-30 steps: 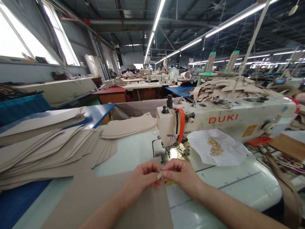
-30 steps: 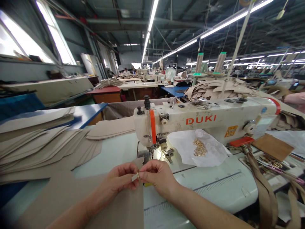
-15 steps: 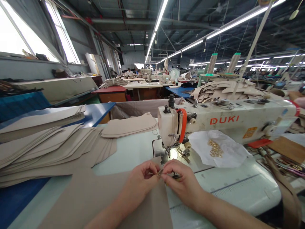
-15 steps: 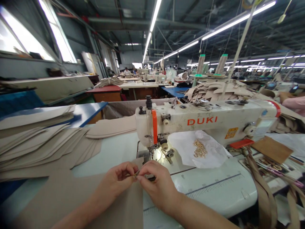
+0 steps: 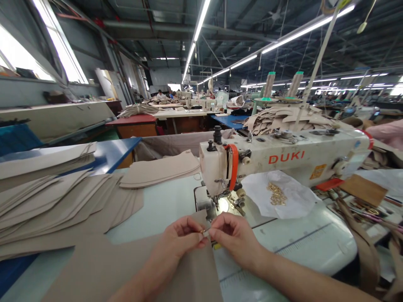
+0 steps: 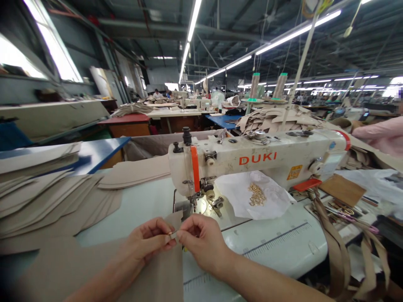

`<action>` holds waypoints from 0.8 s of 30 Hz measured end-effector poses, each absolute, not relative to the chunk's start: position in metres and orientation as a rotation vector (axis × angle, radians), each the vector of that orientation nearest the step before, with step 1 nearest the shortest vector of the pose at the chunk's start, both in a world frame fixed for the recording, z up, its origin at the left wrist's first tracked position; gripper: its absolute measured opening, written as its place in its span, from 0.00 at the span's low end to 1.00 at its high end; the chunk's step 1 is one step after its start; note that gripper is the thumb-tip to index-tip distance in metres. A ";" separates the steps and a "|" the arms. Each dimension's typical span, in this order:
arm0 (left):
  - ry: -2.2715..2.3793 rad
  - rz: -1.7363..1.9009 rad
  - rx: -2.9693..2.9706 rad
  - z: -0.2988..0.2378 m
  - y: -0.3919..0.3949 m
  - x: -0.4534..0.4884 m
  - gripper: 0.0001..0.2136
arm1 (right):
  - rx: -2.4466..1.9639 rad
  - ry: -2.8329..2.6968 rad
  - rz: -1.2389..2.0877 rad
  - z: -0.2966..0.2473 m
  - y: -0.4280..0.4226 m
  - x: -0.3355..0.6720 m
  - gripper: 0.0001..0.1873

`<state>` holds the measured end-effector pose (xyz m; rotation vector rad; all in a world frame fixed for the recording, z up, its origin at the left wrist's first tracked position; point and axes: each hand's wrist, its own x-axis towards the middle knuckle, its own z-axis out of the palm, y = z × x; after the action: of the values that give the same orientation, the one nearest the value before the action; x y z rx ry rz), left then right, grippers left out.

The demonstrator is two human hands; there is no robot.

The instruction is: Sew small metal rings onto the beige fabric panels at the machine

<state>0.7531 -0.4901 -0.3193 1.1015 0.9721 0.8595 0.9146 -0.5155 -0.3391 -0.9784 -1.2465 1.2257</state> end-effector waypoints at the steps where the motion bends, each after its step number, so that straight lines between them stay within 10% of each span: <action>1: 0.957 0.856 1.108 -0.320 -0.490 0.753 0.10 | -0.990 -1.265 1.181 -0.339 -0.517 0.915 0.10; 24: 1.011 0.953 1.446 -0.326 -0.498 0.751 0.09 | -0.976 -1.249 1.324 -0.341 -0.518 0.922 0.08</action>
<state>0.7507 -0.4985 -0.3258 1.4464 1.0107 0.9532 0.9216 -0.5184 -0.3408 -0.9756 -1.2491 1.3243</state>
